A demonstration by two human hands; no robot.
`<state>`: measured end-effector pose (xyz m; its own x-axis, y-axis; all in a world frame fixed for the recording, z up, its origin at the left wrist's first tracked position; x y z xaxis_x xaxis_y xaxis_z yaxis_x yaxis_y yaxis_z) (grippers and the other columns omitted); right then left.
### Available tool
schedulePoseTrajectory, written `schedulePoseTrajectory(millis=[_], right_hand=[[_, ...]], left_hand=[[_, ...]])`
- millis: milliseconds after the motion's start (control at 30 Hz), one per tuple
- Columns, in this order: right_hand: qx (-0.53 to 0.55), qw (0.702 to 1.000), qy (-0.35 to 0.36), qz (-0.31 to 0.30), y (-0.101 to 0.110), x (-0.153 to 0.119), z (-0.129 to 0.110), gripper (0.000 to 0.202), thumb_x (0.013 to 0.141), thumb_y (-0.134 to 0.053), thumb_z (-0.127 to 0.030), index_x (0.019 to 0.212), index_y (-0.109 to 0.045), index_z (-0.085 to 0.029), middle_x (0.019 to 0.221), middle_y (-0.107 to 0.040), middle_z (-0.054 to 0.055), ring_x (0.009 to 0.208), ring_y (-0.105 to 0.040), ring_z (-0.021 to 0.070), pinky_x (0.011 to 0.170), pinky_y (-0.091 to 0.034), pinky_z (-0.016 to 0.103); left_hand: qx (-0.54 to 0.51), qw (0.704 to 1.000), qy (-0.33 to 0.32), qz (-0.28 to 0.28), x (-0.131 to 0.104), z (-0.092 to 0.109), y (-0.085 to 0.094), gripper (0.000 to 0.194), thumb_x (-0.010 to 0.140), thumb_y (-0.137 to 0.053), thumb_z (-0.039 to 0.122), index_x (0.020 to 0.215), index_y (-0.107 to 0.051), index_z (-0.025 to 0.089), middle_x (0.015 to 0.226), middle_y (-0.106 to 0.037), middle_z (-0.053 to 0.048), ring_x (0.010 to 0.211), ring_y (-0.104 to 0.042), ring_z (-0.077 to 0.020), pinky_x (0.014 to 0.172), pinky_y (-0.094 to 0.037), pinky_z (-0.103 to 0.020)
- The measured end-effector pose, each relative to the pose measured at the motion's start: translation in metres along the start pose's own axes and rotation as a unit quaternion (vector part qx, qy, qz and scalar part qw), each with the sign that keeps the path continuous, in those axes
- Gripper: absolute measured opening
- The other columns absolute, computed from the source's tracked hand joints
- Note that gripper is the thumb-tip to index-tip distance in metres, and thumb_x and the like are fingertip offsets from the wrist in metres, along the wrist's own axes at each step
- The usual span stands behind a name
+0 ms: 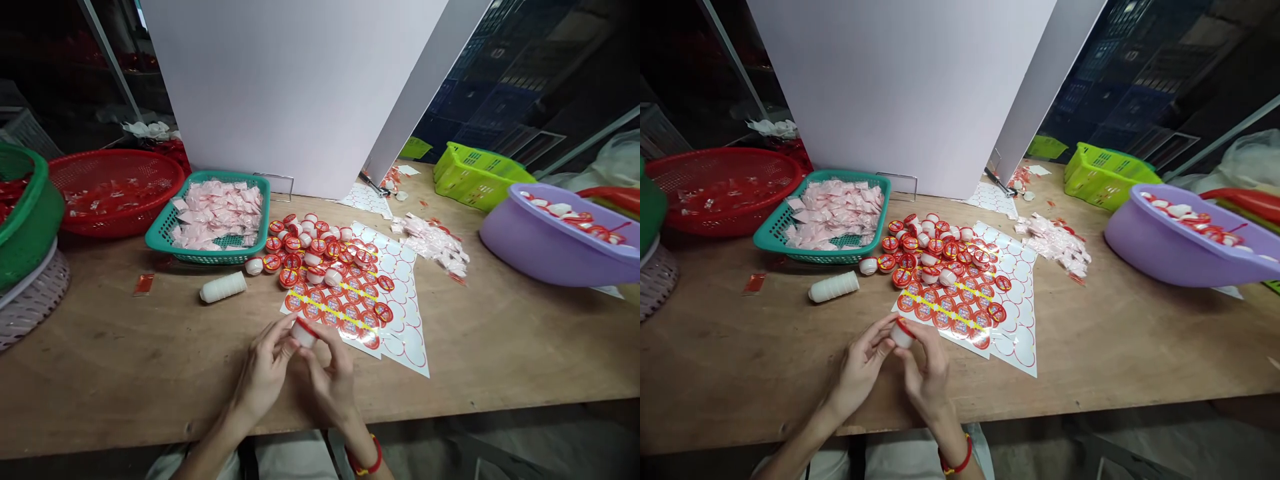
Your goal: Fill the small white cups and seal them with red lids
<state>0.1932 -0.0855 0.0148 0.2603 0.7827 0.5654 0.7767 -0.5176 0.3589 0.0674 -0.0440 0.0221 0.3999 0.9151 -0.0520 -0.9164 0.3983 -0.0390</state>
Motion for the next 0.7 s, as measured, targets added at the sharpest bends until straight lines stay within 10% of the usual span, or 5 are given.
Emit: schedulePoseTrajectory(millis=[167, 367, 500, 700], right_hand=[[-0.272, 0.961, 0.041, 0.022, 0.02, 0.024, 0.047, 0.011, 0.084, -0.049, -0.024, 0.083, -0.059, -0.021, 0.094, -0.058, 0.01, 0.084, -0.055, 0.0234, 0.071, -0.047, 0.041], [-0.278, 0.956, 0.076, -0.056, 0.012, 0.037, 0.079, 0.025, 0.087, -0.037, -0.024, 0.07, -0.055, -0.019, 0.08, -0.054, 0.008, 0.061, -0.052, 0.0161, 0.049, -0.043, 0.027], [-0.316, 0.945, 0.071, -0.039, 0.003, 0.045, 0.058, 0.022, 0.087, -0.04, -0.028, 0.081, -0.058, -0.018, 0.083, -0.058, 0.009, 0.057, -0.054, 0.0163, 0.042, -0.039, 0.026], [-0.122, 0.969, 0.141, -0.165, -0.045, 0.06, -0.003, 0.036, 0.085, -0.049, -0.04, 0.114, -0.048, -0.019, 0.113, -0.053, 0.015, 0.099, -0.056, 0.0251, 0.075, -0.05, 0.037]], left_hand=[[0.21, 0.968, -0.07, 0.118, 0.007, 0.0, 0.051, 0.027, 0.078, -0.054, 0.023, 0.104, -0.06, 0.022, 0.104, -0.061, -0.008, 0.089, -0.059, -0.0214, 0.081, -0.046, -0.034], [0.43, 0.876, -0.105, 0.194, 0.007, 0.012, 0.123, 0.029, 0.079, -0.049, 0.016, 0.107, -0.057, 0.016, 0.108, -0.057, -0.013, 0.104, -0.052, -0.0257, 0.093, -0.037, -0.039], [0.439, 0.882, -0.082, 0.152, 0.026, 0.005, 0.139, 0.051, 0.073, -0.061, 0.017, 0.121, -0.045, 0.015, 0.126, -0.046, -0.016, 0.121, -0.037, -0.0299, 0.1, -0.029, -0.043], [0.399, 0.909, -0.078, 0.095, 0.035, 0.002, 0.131, 0.034, 0.077, -0.052, 0.011, 0.11, -0.05, 0.018, 0.108, -0.057, -0.011, 0.101, -0.053, -0.0241, 0.088, -0.04, -0.038]])
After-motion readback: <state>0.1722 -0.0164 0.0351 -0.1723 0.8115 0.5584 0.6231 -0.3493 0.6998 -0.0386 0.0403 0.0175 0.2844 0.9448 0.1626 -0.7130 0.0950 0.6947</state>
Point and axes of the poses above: each hand's wrist, its own x-axis towards the middle knuckle, its own y-axis out of the back of the hand, z = x × y, the point moved 2 cm from there along x, towards the middle knuckle
